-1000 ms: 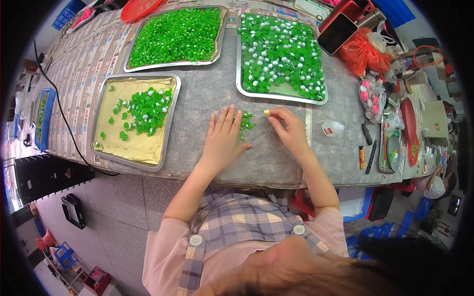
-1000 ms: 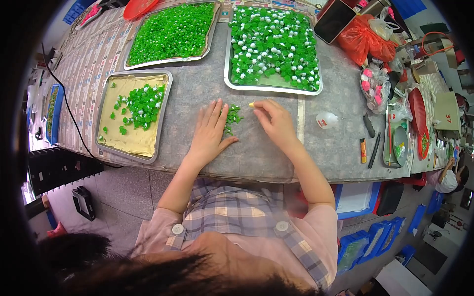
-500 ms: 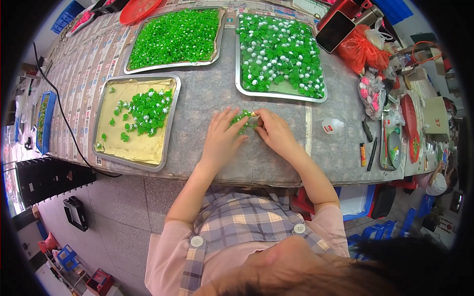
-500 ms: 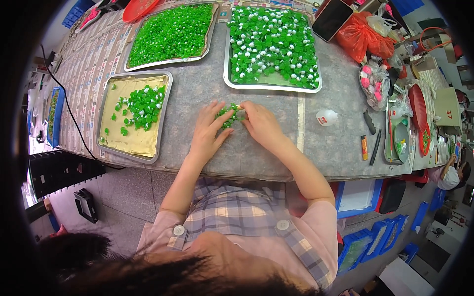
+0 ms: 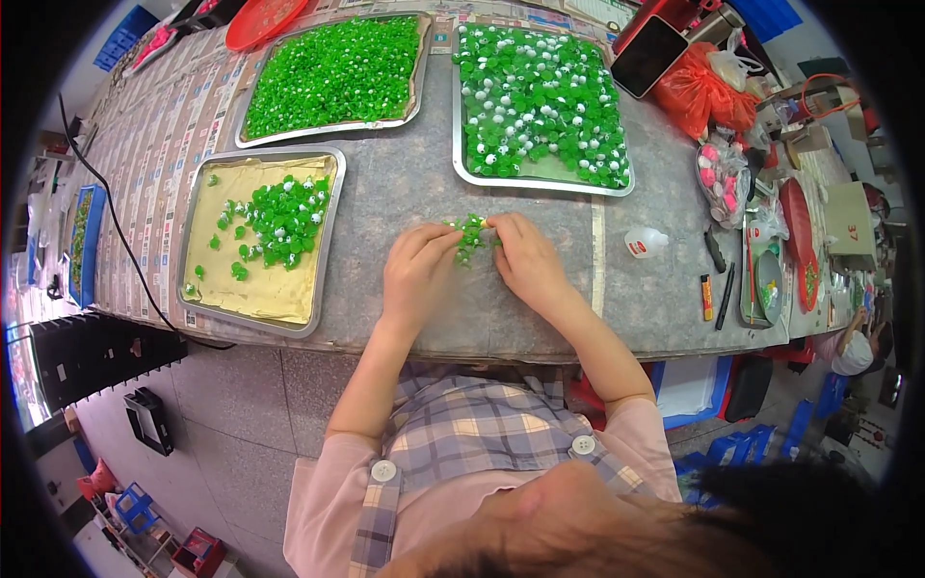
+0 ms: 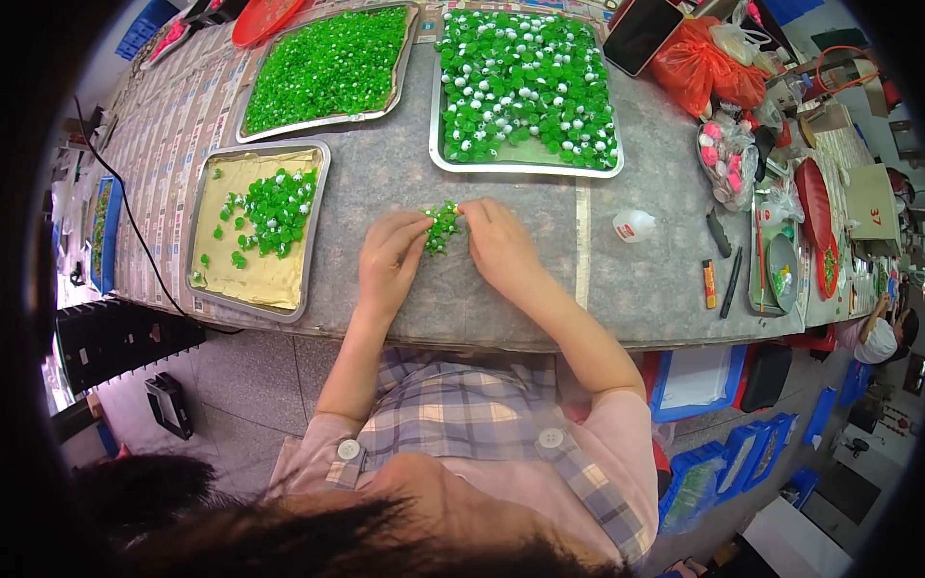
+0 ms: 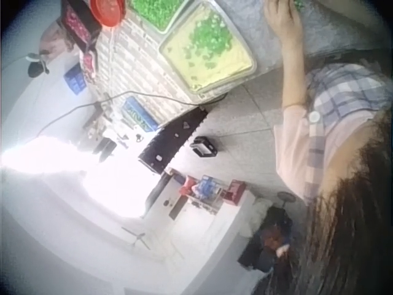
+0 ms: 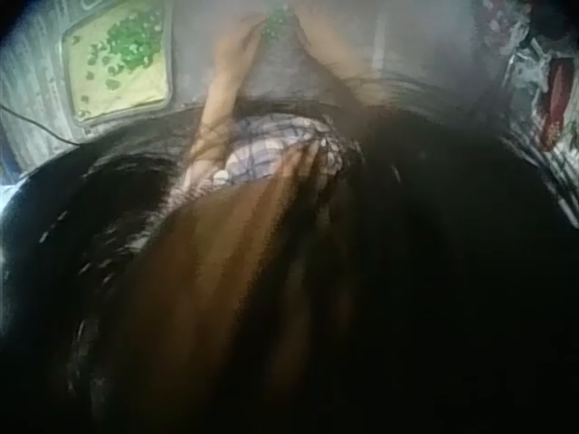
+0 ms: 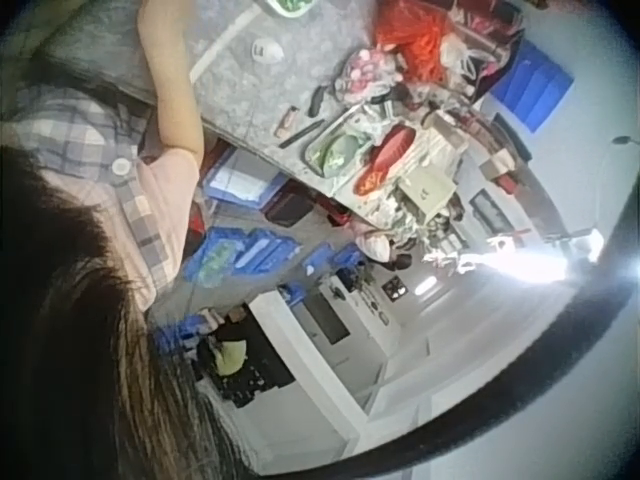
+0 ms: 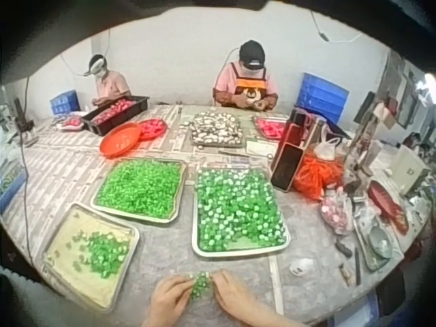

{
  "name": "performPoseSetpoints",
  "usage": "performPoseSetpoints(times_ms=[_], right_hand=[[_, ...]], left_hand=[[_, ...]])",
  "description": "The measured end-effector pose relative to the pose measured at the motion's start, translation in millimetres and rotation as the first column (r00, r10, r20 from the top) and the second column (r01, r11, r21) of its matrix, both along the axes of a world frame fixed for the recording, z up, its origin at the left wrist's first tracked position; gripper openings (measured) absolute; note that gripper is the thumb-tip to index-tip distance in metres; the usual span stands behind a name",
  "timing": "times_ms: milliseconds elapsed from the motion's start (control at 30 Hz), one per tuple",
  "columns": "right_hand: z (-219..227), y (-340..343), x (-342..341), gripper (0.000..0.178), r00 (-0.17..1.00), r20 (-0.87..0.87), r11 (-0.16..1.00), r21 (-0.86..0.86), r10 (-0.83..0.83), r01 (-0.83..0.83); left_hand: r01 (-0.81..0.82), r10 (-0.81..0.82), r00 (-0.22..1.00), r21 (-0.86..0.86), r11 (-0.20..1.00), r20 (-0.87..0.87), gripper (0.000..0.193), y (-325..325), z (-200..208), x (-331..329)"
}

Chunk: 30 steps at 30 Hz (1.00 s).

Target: The person applies glue onto small green plastic pieces using a squeeze bottle and attaches small white parts to them by hand.

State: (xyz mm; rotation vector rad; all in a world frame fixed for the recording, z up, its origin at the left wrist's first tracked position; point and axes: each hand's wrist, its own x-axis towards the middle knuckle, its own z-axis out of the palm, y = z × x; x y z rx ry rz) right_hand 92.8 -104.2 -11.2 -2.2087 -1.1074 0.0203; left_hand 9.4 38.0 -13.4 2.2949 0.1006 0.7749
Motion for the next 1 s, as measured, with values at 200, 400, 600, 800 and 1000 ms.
performPoseSetpoints(times_ms=[200,400,600,800,1000], right_hand=[[2,-1,0,0.031,0.992,-0.127,1.000,-0.004,-0.016,0.015],[17,-9,-4,0.034,0.376,-0.853,0.879,0.447,0.363,0.167],[21,-16,-13,0.034,0.041,-0.909,0.833,0.397,0.414,0.386],[12,-50,-21,0.019,0.760,-0.640,0.613,0.559,-0.110,0.559],[7,-122,18,0.023,0.561,-0.378,0.324,0.532,-0.736,0.783]], left_hand=[[0.033,-0.033,0.999,0.008,0.999,-0.003,0.021,-2,2,-1],[0.197,-0.203,0.979,-0.198,0.960,-0.012,0.023,-14,14,-6],[0.216,-0.274,0.955,-0.374,0.902,-0.110,0.025,-20,17,-8],[0.120,-0.257,0.962,-0.703,0.701,-0.091,0.012,-15,-3,-16],[-0.063,-0.243,0.965,-0.989,0.133,-0.094,0.012,-19,-10,-13]])
